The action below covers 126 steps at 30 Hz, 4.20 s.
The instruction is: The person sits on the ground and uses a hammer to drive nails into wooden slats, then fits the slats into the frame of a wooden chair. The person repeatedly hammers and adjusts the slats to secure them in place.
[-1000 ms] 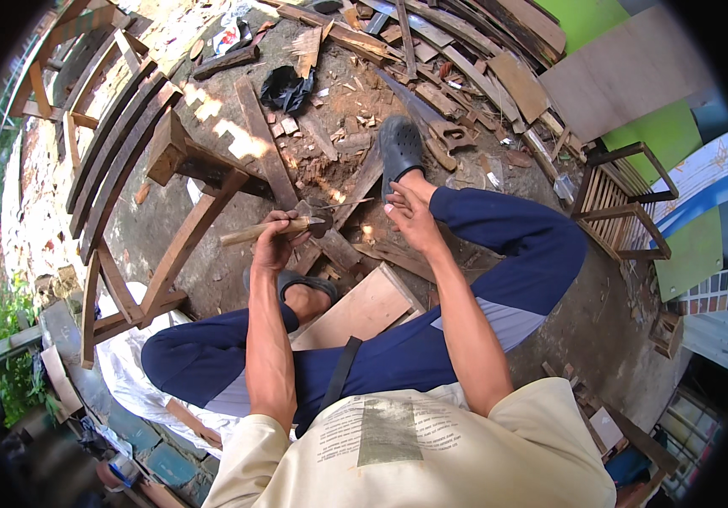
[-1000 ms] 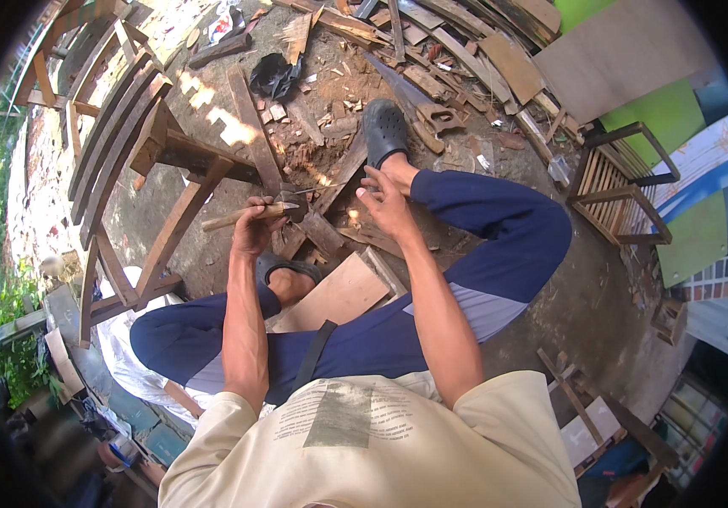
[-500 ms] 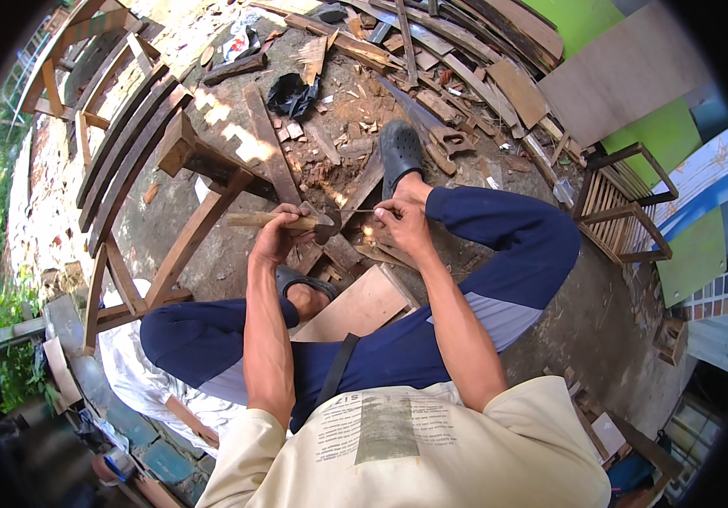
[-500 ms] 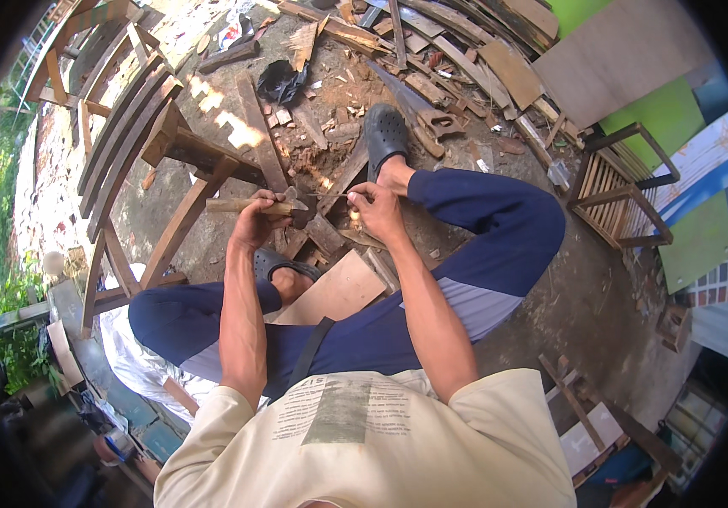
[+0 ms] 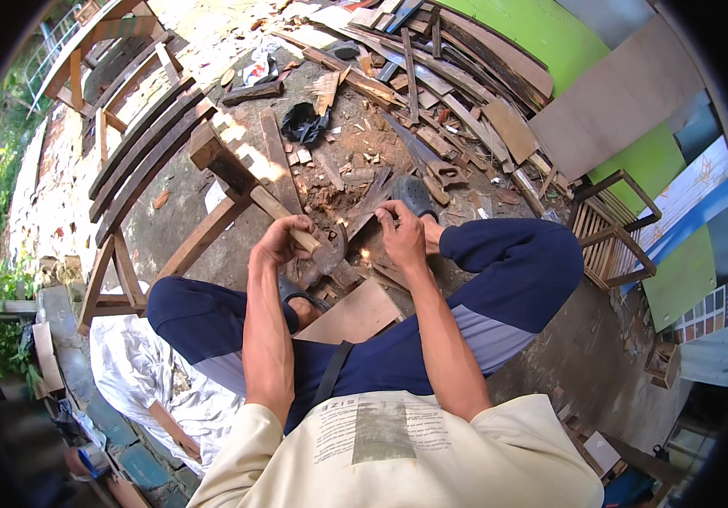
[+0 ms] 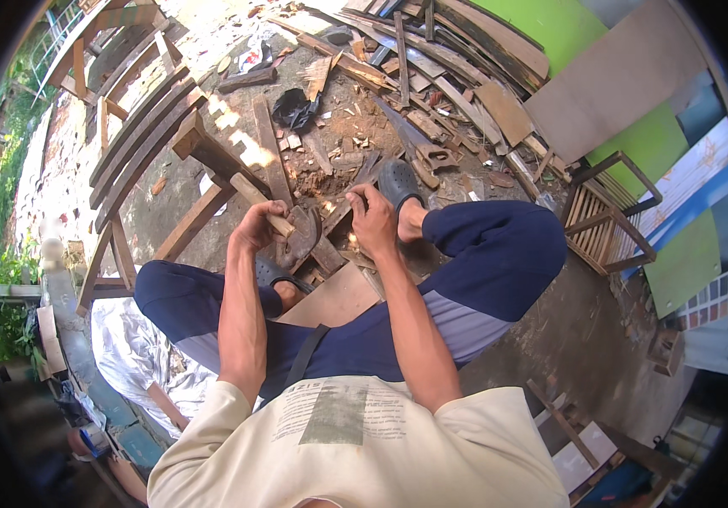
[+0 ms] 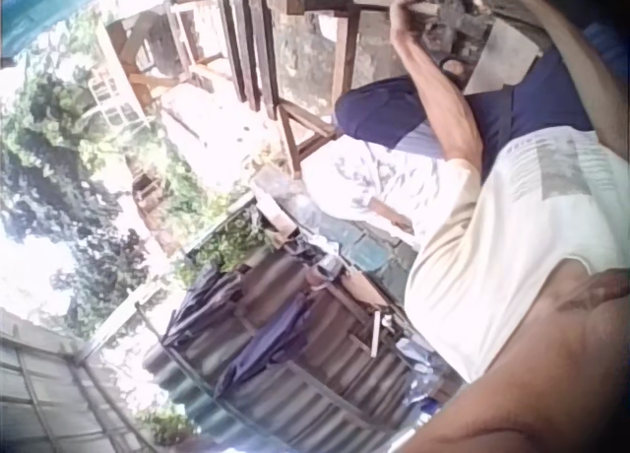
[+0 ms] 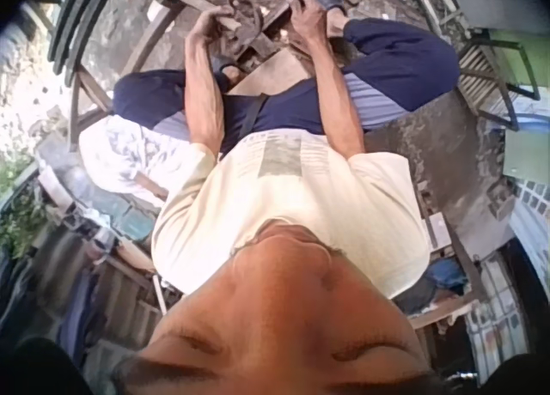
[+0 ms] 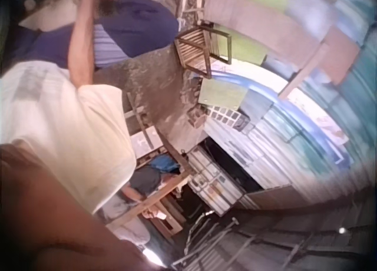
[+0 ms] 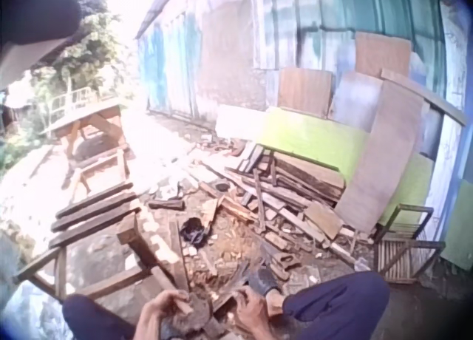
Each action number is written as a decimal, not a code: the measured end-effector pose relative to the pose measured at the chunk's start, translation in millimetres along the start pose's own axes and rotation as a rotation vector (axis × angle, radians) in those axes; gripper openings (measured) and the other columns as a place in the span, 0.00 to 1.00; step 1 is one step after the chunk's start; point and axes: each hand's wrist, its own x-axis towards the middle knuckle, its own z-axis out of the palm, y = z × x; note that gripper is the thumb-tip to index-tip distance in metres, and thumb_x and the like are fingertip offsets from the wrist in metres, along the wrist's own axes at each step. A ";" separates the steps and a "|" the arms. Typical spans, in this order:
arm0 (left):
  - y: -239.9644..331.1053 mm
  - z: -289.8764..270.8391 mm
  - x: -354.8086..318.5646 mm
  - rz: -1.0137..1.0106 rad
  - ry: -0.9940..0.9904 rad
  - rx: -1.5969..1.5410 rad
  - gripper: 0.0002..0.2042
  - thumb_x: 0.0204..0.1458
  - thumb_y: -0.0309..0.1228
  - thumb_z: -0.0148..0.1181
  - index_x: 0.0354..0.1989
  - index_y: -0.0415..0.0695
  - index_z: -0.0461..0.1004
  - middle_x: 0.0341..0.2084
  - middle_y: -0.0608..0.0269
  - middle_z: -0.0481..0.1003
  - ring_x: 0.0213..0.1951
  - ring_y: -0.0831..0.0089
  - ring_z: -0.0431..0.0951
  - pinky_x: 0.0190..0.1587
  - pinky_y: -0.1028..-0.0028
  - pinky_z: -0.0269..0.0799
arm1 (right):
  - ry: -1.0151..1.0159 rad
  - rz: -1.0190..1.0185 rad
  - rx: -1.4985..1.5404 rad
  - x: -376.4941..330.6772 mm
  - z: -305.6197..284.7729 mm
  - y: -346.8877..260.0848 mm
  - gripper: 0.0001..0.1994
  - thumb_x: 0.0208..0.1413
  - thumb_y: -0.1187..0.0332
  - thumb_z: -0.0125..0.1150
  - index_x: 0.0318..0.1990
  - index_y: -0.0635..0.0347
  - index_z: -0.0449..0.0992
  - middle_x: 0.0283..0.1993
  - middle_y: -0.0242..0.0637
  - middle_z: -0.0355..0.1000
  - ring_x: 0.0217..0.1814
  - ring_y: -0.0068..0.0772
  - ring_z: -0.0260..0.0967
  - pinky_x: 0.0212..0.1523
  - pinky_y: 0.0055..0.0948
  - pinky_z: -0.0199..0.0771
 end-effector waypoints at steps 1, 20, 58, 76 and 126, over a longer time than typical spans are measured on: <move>-2.1 0.0 -0.1 -0.037 -0.023 0.038 0.06 0.50 0.34 0.58 0.34 0.47 0.73 0.29 0.63 0.79 0.31 0.69 0.82 0.21 0.68 0.79 | 0.013 0.063 -0.059 1.0 0.7 -7.5 0.13 0.66 0.60 0.60 0.41 0.62 0.77 0.32 0.45 0.77 0.34 0.44 0.76 0.38 0.38 0.73; -28.0 14.2 35.0 -0.112 0.359 0.409 0.14 0.52 0.37 0.60 0.40 0.40 0.80 0.37 0.54 0.82 0.36 0.60 0.84 0.37 0.63 0.83 | -0.047 0.582 0.426 27.3 1.8 5.4 0.23 0.66 0.53 0.59 0.53 0.67 0.77 0.37 0.40 0.80 0.33 0.25 0.76 0.34 0.25 0.76; -158.8 -44.5 35.8 -0.024 0.727 0.606 0.24 0.53 0.40 0.65 0.54 0.35 0.77 0.49 0.49 0.80 0.52 0.61 0.79 0.57 0.67 0.71 | -0.705 0.836 -0.638 7.5 40.1 29.8 0.24 0.60 0.54 0.53 0.49 0.70 0.80 0.56 0.61 0.75 0.61 0.62 0.72 0.59 0.52 0.71; -213.0 -29.8 113.1 -0.322 0.651 0.103 0.50 0.50 0.58 0.67 0.71 0.33 0.53 0.65 0.43 0.65 0.64 0.50 0.68 0.64 0.52 0.64 | -0.948 0.741 -0.791 26.9 87.8 188.0 0.22 0.54 0.57 0.57 0.47 0.67 0.82 0.52 0.60 0.76 0.57 0.61 0.74 0.57 0.47 0.74; -290.9 -155.7 52.9 -0.307 1.107 -1.156 0.26 0.58 0.53 0.62 0.57 0.48 0.71 0.54 0.55 0.71 0.55 0.56 0.74 0.54 0.54 0.78 | -0.863 0.618 -0.708 44.7 81.5 152.8 0.23 0.57 0.53 0.55 0.53 0.59 0.80 0.52 0.60 0.76 0.58 0.62 0.72 0.61 0.48 0.70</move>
